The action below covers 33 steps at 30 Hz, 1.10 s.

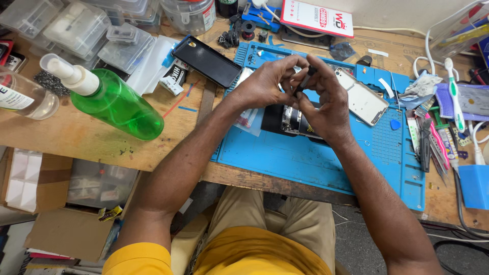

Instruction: The person opens a smartphone by prying the back cover off, then uses a screwdriver to remove screws from the internal frame. They detach the battery connector and lift the battery out of the chassis, placing the components on the workbench.

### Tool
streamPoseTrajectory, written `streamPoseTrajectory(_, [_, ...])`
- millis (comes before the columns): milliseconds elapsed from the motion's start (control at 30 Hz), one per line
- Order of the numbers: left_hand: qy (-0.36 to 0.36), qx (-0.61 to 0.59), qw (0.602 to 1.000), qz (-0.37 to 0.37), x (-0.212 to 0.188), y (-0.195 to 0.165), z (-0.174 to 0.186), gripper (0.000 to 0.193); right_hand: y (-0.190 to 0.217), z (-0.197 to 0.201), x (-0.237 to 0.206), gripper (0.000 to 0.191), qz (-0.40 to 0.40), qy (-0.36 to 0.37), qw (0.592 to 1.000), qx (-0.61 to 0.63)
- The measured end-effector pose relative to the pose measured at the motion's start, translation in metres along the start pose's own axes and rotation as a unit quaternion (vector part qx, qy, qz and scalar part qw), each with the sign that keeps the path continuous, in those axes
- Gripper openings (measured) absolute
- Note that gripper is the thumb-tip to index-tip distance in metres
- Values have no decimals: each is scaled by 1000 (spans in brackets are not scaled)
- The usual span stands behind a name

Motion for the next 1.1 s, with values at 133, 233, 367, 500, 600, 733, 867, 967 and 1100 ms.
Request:
streamPoseTrajectory(133, [39, 81, 996, -21, -1, -1, 9, 58, -3, -1, -1, 91, 10, 13, 999, -34])
streamPoseTrajectory(233, [17, 198, 979, -53, -8, -3, 19, 27, -7, 2, -3, 93, -7, 23, 998, 51])
streamPoseTrajectory(367, [66, 191, 979, 21, -12, -9, 20, 16, -10, 9, -3, 93, 6, 15, 999, 50])
streamPoseTrajectory(500, [91, 189, 976, 64, -10, -15, 12, 19, -11, 12, -3, 92, 14, 8, 998, 52])
streamPoseTrajectory(600, [105, 199, 971, 78, -10, -15, 11, 33, -8, 11, -4, 93, 3, 21, 999, 31])
streamPoseTrajectory(733, [122, 224, 967, -23, -14, -12, 11, 88, -4, 12, -4, 86, 11, 35, 999, 3])
streamPoseTrajectory(867, [130, 298, 946, -17, -17, -7, 2, 101, -1, 13, -2, 80, 6, 38, 999, 0])
streamPoseTrajectory(967, [129, 323, 938, -6, -17, -5, -2, 104, 1, 12, -2, 77, -2, 36, 999, -22])
streamPoseTrajectory(1100, [137, 325, 936, 8, -18, -2, -2, 97, 3, 9, -4, 74, -9, 37, 999, -19])
Point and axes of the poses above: each hand's wrist, its own x-axis towards the middle knuckle, its own z-axis out of the back of the hand, y = z × x, the point moved 1 cm from there along x, towards the middle knuckle, and after that the axes turned 6 degrees about x, right-handed, at the moved point
